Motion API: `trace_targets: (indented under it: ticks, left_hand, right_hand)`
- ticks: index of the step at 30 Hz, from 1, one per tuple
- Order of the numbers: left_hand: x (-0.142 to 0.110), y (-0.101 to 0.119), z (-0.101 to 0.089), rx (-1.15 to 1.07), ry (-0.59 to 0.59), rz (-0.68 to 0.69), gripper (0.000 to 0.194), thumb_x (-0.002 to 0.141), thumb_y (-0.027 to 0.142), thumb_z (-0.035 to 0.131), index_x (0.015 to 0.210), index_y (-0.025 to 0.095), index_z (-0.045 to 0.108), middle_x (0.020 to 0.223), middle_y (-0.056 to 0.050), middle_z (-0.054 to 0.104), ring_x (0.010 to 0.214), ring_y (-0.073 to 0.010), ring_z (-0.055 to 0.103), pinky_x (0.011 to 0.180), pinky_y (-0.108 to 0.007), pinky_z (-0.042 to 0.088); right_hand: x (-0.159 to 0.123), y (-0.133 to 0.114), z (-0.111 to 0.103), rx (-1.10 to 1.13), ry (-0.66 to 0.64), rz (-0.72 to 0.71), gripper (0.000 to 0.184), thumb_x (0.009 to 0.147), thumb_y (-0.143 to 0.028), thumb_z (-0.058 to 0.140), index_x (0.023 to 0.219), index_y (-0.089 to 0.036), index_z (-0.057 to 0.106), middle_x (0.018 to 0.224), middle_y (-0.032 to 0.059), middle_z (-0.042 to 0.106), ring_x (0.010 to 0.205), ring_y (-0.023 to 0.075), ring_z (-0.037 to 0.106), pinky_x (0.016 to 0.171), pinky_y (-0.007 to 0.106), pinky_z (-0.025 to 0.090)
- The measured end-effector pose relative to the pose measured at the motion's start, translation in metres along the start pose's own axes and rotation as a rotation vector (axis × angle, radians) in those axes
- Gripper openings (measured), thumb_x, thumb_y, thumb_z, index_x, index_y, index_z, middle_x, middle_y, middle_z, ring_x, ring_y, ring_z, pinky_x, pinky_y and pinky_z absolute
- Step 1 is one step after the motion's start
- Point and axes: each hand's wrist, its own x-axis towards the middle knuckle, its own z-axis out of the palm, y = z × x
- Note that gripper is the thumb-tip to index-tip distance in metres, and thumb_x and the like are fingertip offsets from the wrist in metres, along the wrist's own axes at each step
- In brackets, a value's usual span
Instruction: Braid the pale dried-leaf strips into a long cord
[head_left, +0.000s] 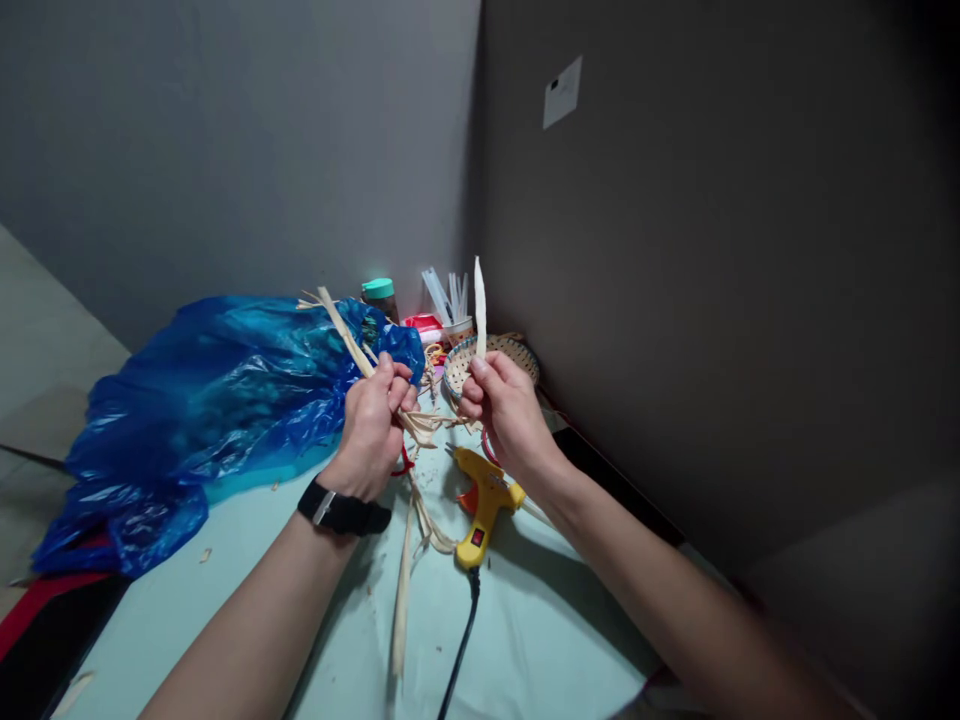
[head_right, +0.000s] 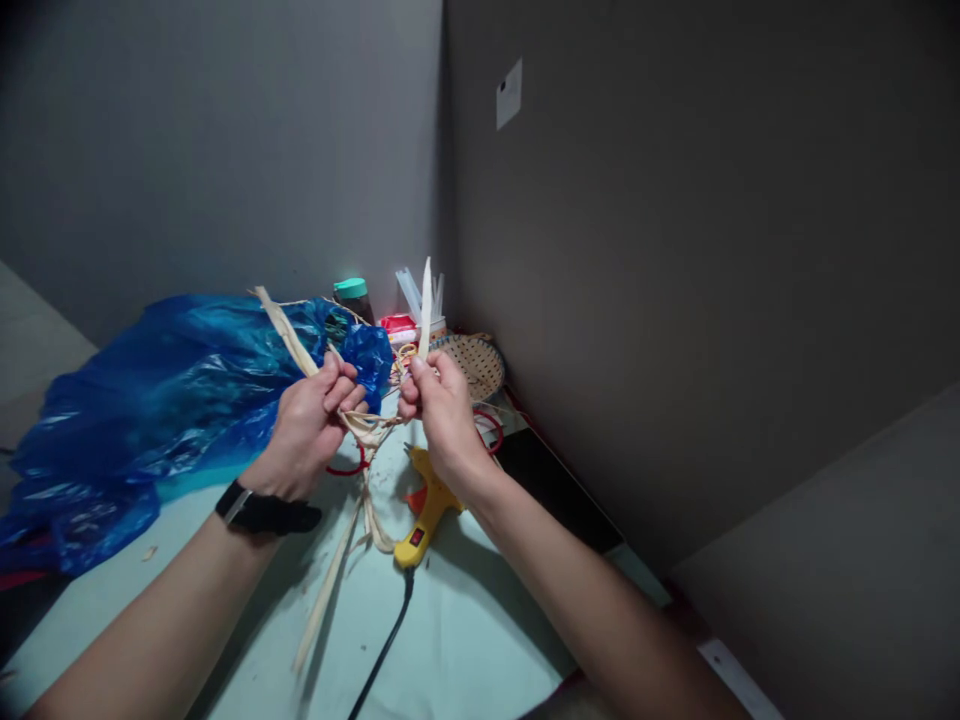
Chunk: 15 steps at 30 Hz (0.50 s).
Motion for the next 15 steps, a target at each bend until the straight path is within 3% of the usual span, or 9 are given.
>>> trace_targets:
  ticks: [4,5,7,11,15]
  left_hand:
    - [0.012,0.017,-0.015,-0.024,0.092,0.056,0.04,0.099,0.03,0.039,0.062,0.016,0.046,0.034,0.011,0.025,0.028,-0.0035,0.021,0.034,-0.016,0.023]
    - [0.015,0.023,-0.022,-0.02,0.112,0.05,0.041,0.099,0.029,0.037,0.061,0.016,0.044,0.033,0.011,0.024,0.027,-0.0035,0.02,0.033,-0.016,0.022]
    - [0.019,0.031,-0.032,-0.004,0.112,0.024,0.041,0.1,0.025,0.034,0.061,0.016,0.044,0.034,0.011,0.023,0.028,-0.0031,0.022,0.035,-0.014,0.026]
    - [0.011,0.028,-0.029,0.069,-0.054,-0.15,0.031,0.095,0.019,0.044,0.066,0.013,0.052,0.043,0.007,0.037,0.033,-0.0035,0.032,0.035,-0.015,0.028]
    - [-0.009,0.014,-0.008,0.144,-0.256,-0.302,0.012,0.078,0.011,0.068,0.07,0.01,0.059,0.049,0.007,0.039,0.034,-0.0009,0.026,0.033,-0.014,0.017]
  right_hand:
    - [-0.001,-0.022,-0.006,0.044,0.154,-0.087,0.021,0.085,-0.029,0.057,0.075,-0.021,0.041,0.053,-0.011,0.032,0.038,0.0027,0.021,0.037,0.017,0.014]
    - [-0.001,-0.028,-0.01,0.041,0.194,-0.136,0.02,0.084,-0.029,0.059,0.075,-0.021,0.042,0.054,-0.0104,0.033,0.039,0.003,0.024,0.037,0.017,0.016]
    - [-0.001,-0.034,-0.017,-0.004,0.187,-0.103,0.021,0.079,-0.028,0.064,0.074,-0.02,0.046,0.058,-0.0076,0.044,0.045,0.0042,0.037,0.042,0.017,0.027]
    - [-0.003,-0.017,-0.022,-0.025,0.013,0.158,0.023,0.07,-0.031,0.075,0.074,-0.018,0.056,0.072,-0.0032,0.057,0.06,0.0065,0.049,0.052,0.018,0.037]
    - [-0.003,0.005,-0.022,-0.035,-0.105,0.263,0.029,0.069,-0.037,0.077,0.075,-0.017,0.058,0.072,-0.0024,0.057,0.062,0.0075,0.05,0.057,0.02,0.041]
